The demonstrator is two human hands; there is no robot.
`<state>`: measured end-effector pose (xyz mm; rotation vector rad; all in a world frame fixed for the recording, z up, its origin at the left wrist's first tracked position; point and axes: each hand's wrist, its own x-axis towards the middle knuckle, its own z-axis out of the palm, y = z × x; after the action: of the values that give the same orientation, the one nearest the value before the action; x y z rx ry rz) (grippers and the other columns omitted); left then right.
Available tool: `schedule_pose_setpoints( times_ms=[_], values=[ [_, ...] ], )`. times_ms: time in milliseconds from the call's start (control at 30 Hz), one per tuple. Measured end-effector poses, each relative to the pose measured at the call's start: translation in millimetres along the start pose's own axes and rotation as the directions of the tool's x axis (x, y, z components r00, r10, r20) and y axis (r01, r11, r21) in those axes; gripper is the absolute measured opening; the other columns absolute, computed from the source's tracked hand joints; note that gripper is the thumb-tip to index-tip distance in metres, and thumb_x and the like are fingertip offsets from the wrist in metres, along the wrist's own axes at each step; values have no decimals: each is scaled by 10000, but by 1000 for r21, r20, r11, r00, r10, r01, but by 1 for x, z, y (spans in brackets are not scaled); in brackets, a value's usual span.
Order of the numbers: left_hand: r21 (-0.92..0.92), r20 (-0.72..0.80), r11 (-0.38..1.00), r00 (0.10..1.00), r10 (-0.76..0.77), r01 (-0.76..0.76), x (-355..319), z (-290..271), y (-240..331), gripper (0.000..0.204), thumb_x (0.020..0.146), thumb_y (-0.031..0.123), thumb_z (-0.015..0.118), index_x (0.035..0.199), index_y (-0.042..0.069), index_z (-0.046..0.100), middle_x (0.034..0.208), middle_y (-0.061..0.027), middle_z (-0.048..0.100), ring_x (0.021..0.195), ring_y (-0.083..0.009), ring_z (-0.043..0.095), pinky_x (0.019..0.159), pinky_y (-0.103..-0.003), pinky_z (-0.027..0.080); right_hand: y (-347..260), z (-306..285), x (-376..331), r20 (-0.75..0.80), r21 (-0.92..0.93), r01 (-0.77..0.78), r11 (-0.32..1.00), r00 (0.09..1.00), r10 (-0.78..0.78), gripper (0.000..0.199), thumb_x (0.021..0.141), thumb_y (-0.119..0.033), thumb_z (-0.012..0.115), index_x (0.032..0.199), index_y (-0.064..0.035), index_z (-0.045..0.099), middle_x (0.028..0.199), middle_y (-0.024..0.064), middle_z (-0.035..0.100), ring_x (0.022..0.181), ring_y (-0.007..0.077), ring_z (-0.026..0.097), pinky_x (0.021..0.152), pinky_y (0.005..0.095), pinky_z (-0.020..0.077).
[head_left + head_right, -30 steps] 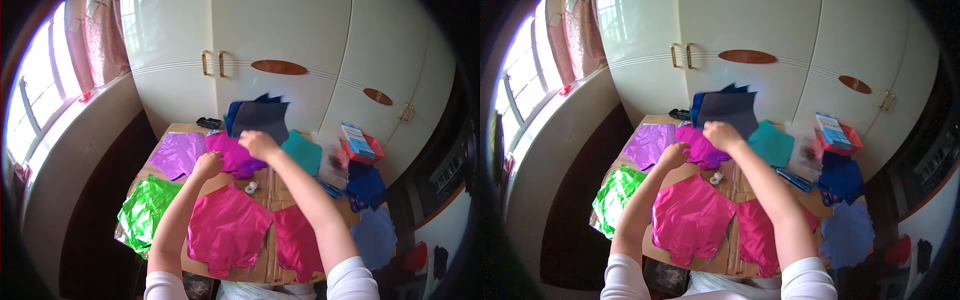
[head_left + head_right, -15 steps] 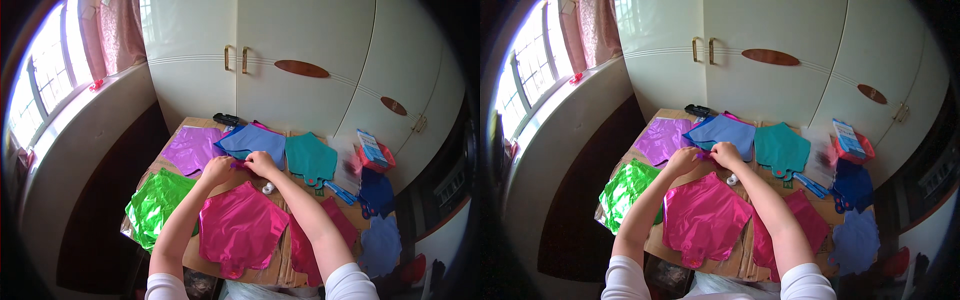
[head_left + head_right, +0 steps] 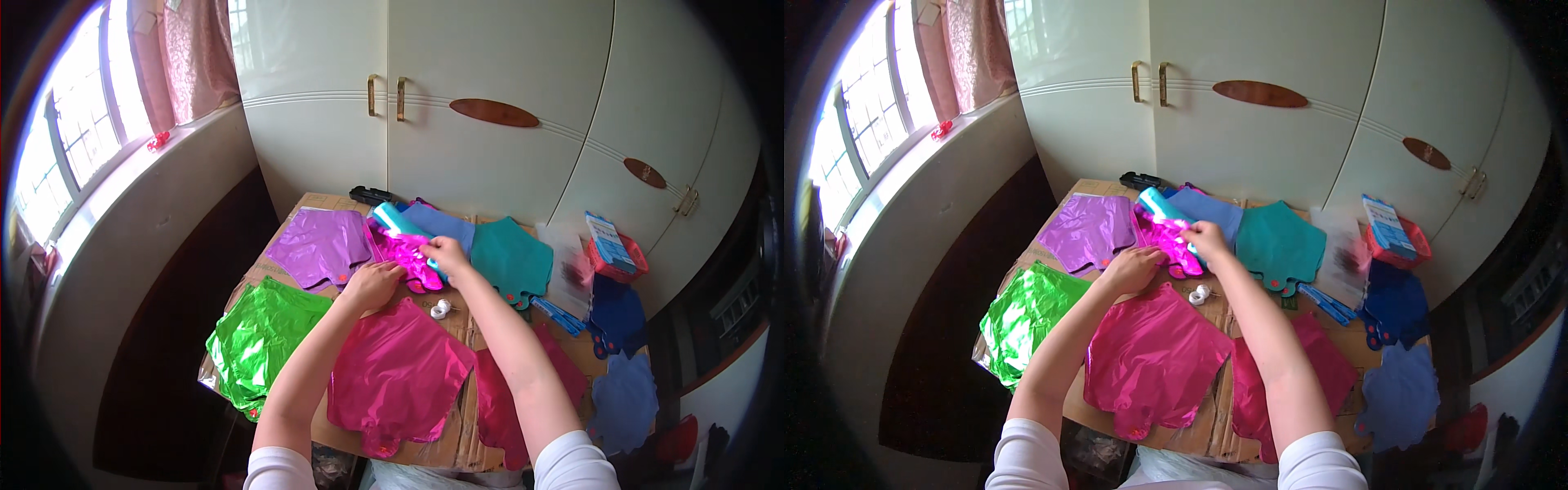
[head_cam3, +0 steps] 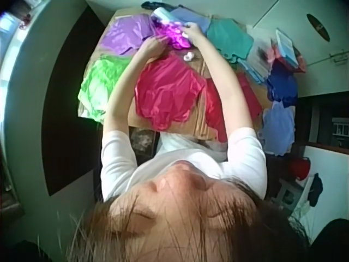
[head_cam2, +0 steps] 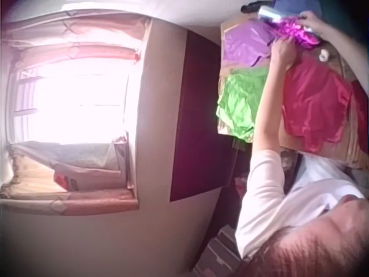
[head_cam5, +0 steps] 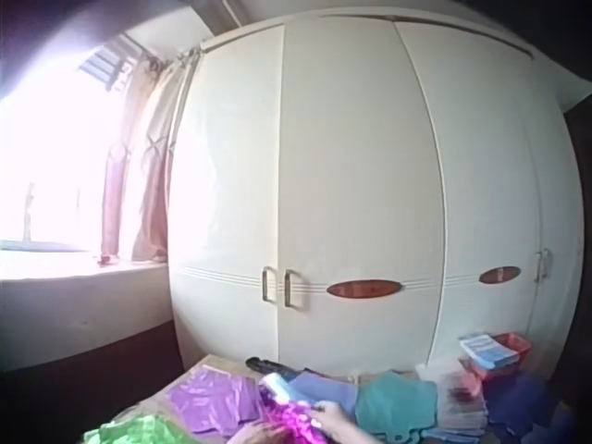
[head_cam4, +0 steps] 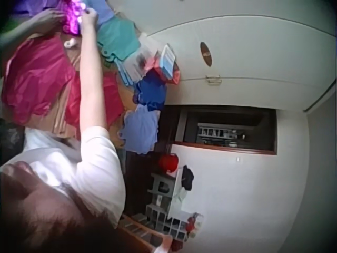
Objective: Folding plastic bibs and placing them into individual retail packages.
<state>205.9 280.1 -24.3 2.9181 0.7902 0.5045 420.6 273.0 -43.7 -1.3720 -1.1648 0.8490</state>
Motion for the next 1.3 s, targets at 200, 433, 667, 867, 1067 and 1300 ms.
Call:
schedule_pose_setpoints(
  times_ms=[200,433,667,867,1067,1300],
  values=[
    [-10,43,1000,999,16,-16,3,6,-5,378,811,146,511,1182,109,572,1145,-104,588,1088,-280,554,918,-393,435,-48,-88,26,-616,96,82,992,787,-5,119,830,-138,644,859,-32,598,776,17,582,680,121,513,611,291,417],
    [-21,83,1000,996,-13,15,5,2,4,381,822,163,527,1197,104,565,1200,-141,564,1107,-297,543,926,-393,435,-168,-119,-21,-635,-540,416,731,369,-679,182,887,-189,576,928,-12,594,827,118,640,735,233,622,680,360,469],
    [-28,-88,999,995,-39,37,-14,-18,-16,370,812,232,541,1156,105,584,1122,-113,605,1088,-270,556,914,-391,444,-218,3,-18,171,-639,750,-173,-80,-982,76,860,-125,590,905,-65,577,820,89,622,628,233,602,551,351,484],
    [94,-2,905,909,-417,415,-69,-79,-60,287,800,270,561,1000,81,642,981,-143,651,938,-325,613,841,-435,471,-104,139,-3,769,-525,776,-350,256,-586,45,755,-135,545,745,-123,587,790,27,591,711,182,623,596,316,529],
    [68,-12,837,839,-544,544,-122,-79,-97,277,796,276,536,961,79,640,914,-172,657,880,-344,621,796,-451,483,-39,184,-7,736,-482,876,-16,395,-550,110,781,-195,566,733,-104,605,817,46,602,768,208,641,644,337,534],
    [-8,-24,826,825,-564,564,-128,-80,-99,310,756,256,615,1008,76,620,903,-180,655,877,-350,617,762,-451,485,-59,188,-16,768,-487,872,45,453,-453,164,740,-263,614,712,-106,656,836,57,626,801,220,648,670,361,536]
  ],
)
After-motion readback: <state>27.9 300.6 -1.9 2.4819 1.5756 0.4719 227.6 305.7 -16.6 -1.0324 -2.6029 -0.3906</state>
